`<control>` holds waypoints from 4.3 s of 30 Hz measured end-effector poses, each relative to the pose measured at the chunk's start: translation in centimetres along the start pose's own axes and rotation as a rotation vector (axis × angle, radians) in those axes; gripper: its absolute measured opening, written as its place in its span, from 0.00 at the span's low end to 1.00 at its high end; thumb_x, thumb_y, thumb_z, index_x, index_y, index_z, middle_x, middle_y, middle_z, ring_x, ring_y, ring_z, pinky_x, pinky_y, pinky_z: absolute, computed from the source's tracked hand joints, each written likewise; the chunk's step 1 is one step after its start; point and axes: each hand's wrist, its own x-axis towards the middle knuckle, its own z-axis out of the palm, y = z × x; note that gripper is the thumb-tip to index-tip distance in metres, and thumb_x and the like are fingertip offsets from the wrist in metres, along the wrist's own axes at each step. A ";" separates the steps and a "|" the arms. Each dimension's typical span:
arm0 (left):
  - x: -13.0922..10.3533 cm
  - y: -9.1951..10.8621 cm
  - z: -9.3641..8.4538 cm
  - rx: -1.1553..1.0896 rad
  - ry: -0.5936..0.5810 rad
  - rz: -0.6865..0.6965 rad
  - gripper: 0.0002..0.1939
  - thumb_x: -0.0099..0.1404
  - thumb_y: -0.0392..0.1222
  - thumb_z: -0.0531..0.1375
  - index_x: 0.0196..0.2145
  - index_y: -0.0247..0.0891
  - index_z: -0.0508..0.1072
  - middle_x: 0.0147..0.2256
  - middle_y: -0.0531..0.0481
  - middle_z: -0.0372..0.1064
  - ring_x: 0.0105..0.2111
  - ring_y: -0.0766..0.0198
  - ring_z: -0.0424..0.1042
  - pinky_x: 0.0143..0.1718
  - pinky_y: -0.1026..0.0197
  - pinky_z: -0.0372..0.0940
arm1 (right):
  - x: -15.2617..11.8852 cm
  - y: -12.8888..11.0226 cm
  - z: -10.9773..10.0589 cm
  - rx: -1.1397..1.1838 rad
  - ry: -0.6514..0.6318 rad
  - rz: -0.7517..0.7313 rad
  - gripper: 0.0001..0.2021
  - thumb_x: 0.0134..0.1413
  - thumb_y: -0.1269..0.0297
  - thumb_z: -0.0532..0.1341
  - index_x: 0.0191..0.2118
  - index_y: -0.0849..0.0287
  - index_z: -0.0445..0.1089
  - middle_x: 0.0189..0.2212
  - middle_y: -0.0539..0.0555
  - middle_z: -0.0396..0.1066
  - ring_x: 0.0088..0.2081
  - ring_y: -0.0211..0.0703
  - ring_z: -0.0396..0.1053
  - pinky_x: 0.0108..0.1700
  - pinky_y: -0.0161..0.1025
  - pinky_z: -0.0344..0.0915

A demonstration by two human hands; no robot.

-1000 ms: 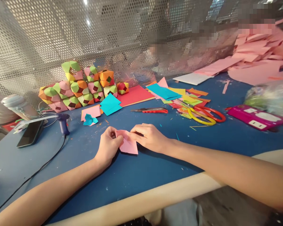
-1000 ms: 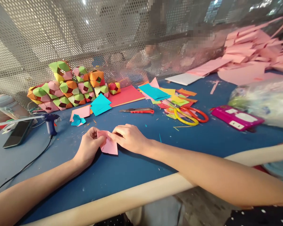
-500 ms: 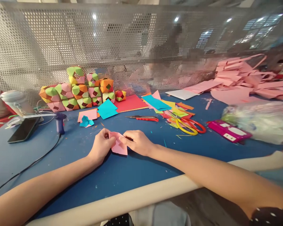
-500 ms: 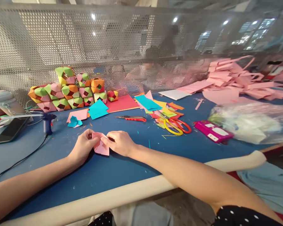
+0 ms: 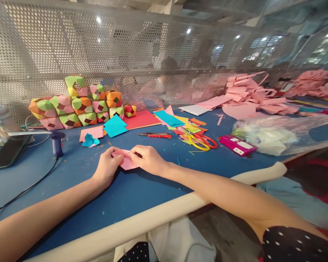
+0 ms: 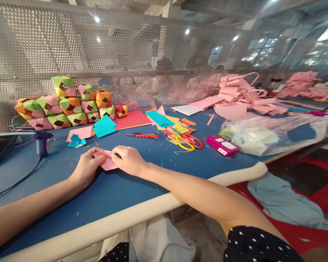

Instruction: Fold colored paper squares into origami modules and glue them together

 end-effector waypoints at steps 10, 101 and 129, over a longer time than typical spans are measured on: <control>-0.1 0.3 0.0 0.233 -0.063 0.057 0.04 0.48 0.36 0.59 0.22 0.37 0.64 0.20 0.58 0.60 0.22 0.70 0.58 0.23 0.67 0.52 | 0.6 0.0 -1.1 0.051 0.034 -0.021 0.06 0.56 0.69 0.56 0.32 0.58 0.70 0.32 0.51 0.72 0.34 0.37 0.69 0.37 0.33 0.63; -1.1 1.0 0.6 0.138 -0.280 -0.016 0.05 0.53 0.39 0.55 0.25 0.34 0.66 0.21 0.58 0.56 0.21 0.72 0.52 0.20 0.68 0.47 | -0.8 0.9 -0.1 0.462 -0.045 0.344 0.10 0.50 0.57 0.62 0.30 0.59 0.70 0.24 0.49 0.69 0.25 0.35 0.66 0.30 0.33 0.66; -1.0 0.8 0.7 0.201 -0.300 -0.010 0.09 0.57 0.39 0.51 0.27 0.34 0.69 0.21 0.56 0.60 0.22 0.71 0.55 0.22 0.67 0.50 | -0.8 0.9 -0.2 0.436 -0.065 0.286 0.09 0.53 0.58 0.60 0.29 0.59 0.68 0.24 0.48 0.67 0.26 0.35 0.64 0.30 0.32 0.64</control>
